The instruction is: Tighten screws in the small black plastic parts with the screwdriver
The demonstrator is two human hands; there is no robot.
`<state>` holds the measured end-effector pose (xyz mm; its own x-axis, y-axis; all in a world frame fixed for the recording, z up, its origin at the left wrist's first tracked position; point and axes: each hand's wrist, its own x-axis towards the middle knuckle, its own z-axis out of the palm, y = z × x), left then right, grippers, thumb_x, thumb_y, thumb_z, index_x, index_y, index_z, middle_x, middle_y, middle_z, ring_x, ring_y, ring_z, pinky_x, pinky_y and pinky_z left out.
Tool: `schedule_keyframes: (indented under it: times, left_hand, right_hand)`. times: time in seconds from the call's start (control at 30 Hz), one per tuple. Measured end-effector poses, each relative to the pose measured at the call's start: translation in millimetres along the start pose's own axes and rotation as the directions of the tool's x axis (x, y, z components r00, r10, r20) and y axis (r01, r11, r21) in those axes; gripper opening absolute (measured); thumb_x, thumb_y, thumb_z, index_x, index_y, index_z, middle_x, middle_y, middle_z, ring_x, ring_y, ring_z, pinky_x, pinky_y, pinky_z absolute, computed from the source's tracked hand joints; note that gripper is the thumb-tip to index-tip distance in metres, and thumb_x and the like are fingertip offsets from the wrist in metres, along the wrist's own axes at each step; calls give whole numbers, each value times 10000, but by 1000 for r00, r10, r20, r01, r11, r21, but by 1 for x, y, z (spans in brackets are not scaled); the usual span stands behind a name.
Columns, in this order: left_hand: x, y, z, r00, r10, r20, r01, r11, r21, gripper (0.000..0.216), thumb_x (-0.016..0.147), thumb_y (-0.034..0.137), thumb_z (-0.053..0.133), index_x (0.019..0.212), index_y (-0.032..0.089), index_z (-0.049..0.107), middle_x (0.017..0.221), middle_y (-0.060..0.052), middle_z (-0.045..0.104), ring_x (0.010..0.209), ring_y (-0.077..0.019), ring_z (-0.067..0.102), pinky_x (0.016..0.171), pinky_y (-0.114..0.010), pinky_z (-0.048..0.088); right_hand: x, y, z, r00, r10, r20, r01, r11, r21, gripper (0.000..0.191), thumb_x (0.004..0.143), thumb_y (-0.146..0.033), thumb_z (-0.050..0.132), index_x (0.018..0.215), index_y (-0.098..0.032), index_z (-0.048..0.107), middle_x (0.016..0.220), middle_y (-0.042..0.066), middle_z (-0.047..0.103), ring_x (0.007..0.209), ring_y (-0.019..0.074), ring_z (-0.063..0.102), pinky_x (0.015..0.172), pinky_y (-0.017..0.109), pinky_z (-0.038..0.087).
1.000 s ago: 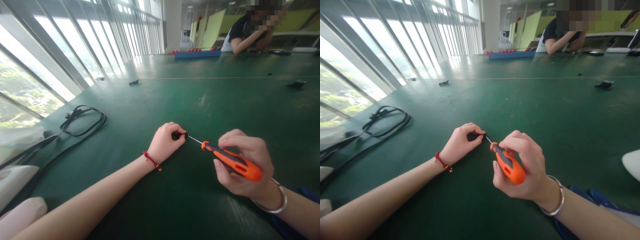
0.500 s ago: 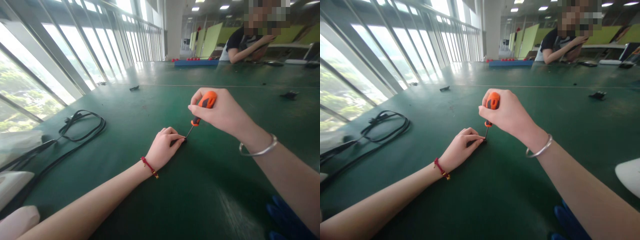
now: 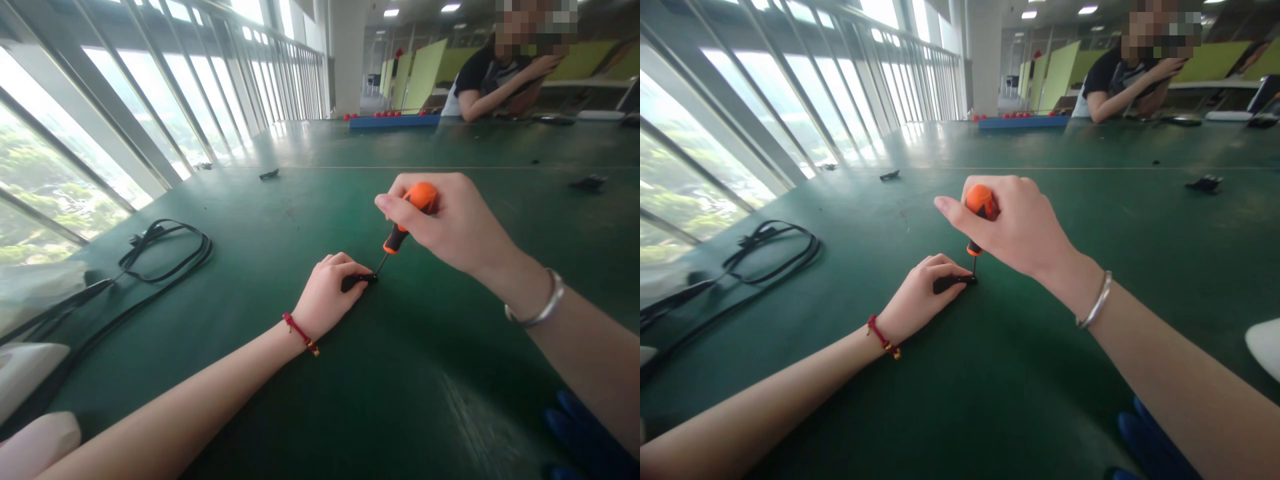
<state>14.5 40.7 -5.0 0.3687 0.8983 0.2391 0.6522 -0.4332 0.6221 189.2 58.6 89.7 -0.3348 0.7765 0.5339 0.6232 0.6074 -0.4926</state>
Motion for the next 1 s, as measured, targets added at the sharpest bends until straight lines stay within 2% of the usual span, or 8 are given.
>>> schedule_keyframes:
  times: [0.1,0.2,0.3,0.4,0.53,0.63,0.73,1.0]
  left_hand:
    - [1,-1,0,1000,5,19,-5,1000,-2,204,831,196,592,979,226,729,964,-40,639,928,-198,550,900,-371,446]
    - [2,-2,1,999,33,27,-33,999,17,205,829,213,598,984,239,731,956,-38,632,926,-201,545,893,-371,444]
    - [2,-3,2,997,63,40,-64,997,32,200,831,225,598,981,247,729,957,-33,634,931,-202,546,886,-369,437]
    - [2,-3,2,995,81,54,-83,995,45,192,835,235,596,973,256,729,950,-26,641,930,-203,550,877,-369,429]
    - [2,-4,1,994,88,60,-91,994,57,194,844,248,590,981,262,727,956,-28,644,932,-206,547,870,-372,424]
    - [2,-4,1,992,109,68,-113,992,55,191,845,252,590,976,255,728,954,-29,647,923,-207,545,867,-370,426]
    - [-1,-1,2,985,146,87,-151,987,49,189,849,258,585,967,244,731,950,-31,649,907,-204,545,878,-369,427]
    - [-32,34,16,980,153,130,-156,988,15,185,818,192,587,937,204,728,922,-44,641,887,-194,555,855,-336,459]
  right_hand:
    - [-1,2,-1,997,-15,-76,13,1000,-28,146,777,-298,600,829,-211,494,647,-37,488,531,90,419,522,270,352]
    - [0,0,-10,1000,-10,7,11,993,-117,263,717,-187,602,945,-234,477,703,-38,531,543,97,446,512,267,342]
    - [1,-5,-22,997,-11,82,31,971,-237,29,793,-254,549,798,-227,541,633,-26,516,541,100,420,499,270,292]
    - [2,-8,-30,997,-8,80,29,962,-272,349,883,-407,460,612,-195,519,526,-13,416,481,86,319,478,280,231]
    - [2,-8,-33,994,17,111,10,970,-242,52,808,-252,538,827,-223,578,585,-35,503,514,89,402,516,265,284]
    - [1,-10,-35,987,46,155,-1,961,-277,80,798,-309,549,817,-233,566,556,-47,483,489,90,387,506,265,275]
    - [-1,-15,-38,981,86,171,-26,945,-325,303,837,-449,490,666,-212,571,511,-36,443,453,83,341,490,271,256]
    - [-31,-40,-50,969,159,188,-87,936,-342,94,757,-306,517,798,-229,551,634,-39,547,521,100,407,521,263,274]
